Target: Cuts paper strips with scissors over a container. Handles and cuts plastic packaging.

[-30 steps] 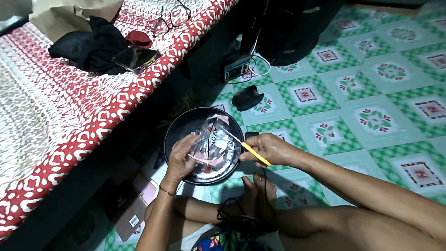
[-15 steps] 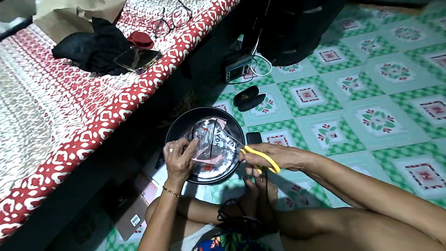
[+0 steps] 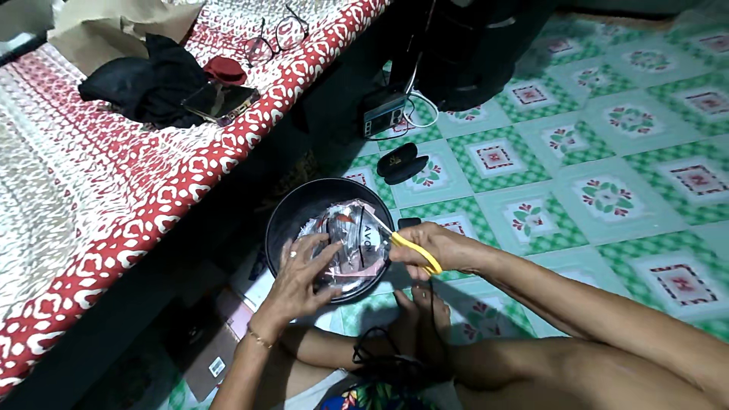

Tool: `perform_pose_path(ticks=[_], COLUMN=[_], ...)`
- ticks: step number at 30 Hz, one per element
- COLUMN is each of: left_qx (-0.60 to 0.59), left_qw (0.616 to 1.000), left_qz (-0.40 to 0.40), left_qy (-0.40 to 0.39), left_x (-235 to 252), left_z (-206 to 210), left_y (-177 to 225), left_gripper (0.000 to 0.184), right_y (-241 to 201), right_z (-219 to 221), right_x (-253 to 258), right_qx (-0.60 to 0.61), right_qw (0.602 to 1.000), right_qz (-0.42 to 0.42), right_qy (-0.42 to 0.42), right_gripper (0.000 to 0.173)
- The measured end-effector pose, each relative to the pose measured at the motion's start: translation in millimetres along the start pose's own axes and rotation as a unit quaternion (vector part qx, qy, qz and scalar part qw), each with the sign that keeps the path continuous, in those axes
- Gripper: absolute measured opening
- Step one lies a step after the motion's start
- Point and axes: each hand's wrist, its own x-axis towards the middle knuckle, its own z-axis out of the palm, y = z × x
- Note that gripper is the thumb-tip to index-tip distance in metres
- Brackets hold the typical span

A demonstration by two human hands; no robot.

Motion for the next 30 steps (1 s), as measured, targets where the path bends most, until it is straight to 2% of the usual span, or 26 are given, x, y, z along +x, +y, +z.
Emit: perform_pose_path(ticks=[1, 2, 5, 8, 9, 10, 11, 13, 16, 19, 21, 23, 26, 30], left_qx=[-0.061, -0.101, -0.102, -0.100, -0.103, -0.109, -0.115, -0.114, -0.119, -0.137, -0.141, -0.156, -0.174, -0.202], left_qw=[0.997, 0.993, 0.993, 0.990, 0.986, 0.981, 0.977, 0.979, 0.982, 0.962, 0.950, 0.950, 0.964, 0.965], left_qz=[-0.035, -0.053, -0.050, -0.045, -0.046, -0.054, -0.068, -0.094, -0.148, -0.208, -0.222, -0.197, -0.130, -0.121], left_qy=[-0.040, -0.040, 0.005, -0.089, -0.126, -0.154, -0.166, -0.137, -0.022, 0.113, 0.170, 0.186, 0.150, 0.119], left_x=[0, 3, 27, 57, 65, 70, 72, 70, 54, 40, 35, 29, 24, 21], left_z=[-12, -23, -41, -38, -37, -38, -38, -37, -27, -13, -5, 4, 13, 16], left_y=[5, 8, 2, -13, -14, -13, -11, -8, -14, -13, -7, -2, 2, 4], left_gripper=[0.076, 0.084, 0.083, 0.080, 0.076, 0.066, 0.046, 0.014, 0.017, 0.015, 0.016, 0.016, 0.020, 0.023], right_y=[1, 2, -1, -9, -12, -13, -12, -10, -4, -3, -5, -7, -7, -16], right_z=[-3, -5, -4, -1, -1, -2, -4, -8, -11, -8, -6, -4, -2, 0], right_x=[-1, -2, 0, 0, -1, -2, -3, -6, -6, -4, -3, -1, 0, -2], right_qx=[-0.027, -0.058, -0.201, -0.327, -0.348, -0.365, -0.376, -0.379, -0.343, -0.303, -0.294, -0.299, -0.323, -0.352], right_qw=[1.000, 0.998, 0.979, 0.943, 0.935, 0.929, 0.925, 0.925, 0.939, 0.952, 0.955, 0.954, 0.946, 0.932], right_qz=[-0.003, -0.007, -0.024, -0.054, -0.054, -0.052, -0.046, -0.015, 0.016, 0.024, 0.014, 0.026, 0.037, 0.080], right_qy=[-0.007, -0.013, -0.021, -0.030, -0.029, -0.024, -0.018, -0.005, 0.021, 0.022, 0.020, 0.010, -0.003, -0.043], right_gripper=[0.018, 0.018, 0.027, 0.040, 0.041, 0.042, 0.043, 0.045, 0.047, 0.050, 0.051, 0.053, 0.053, 0.054])
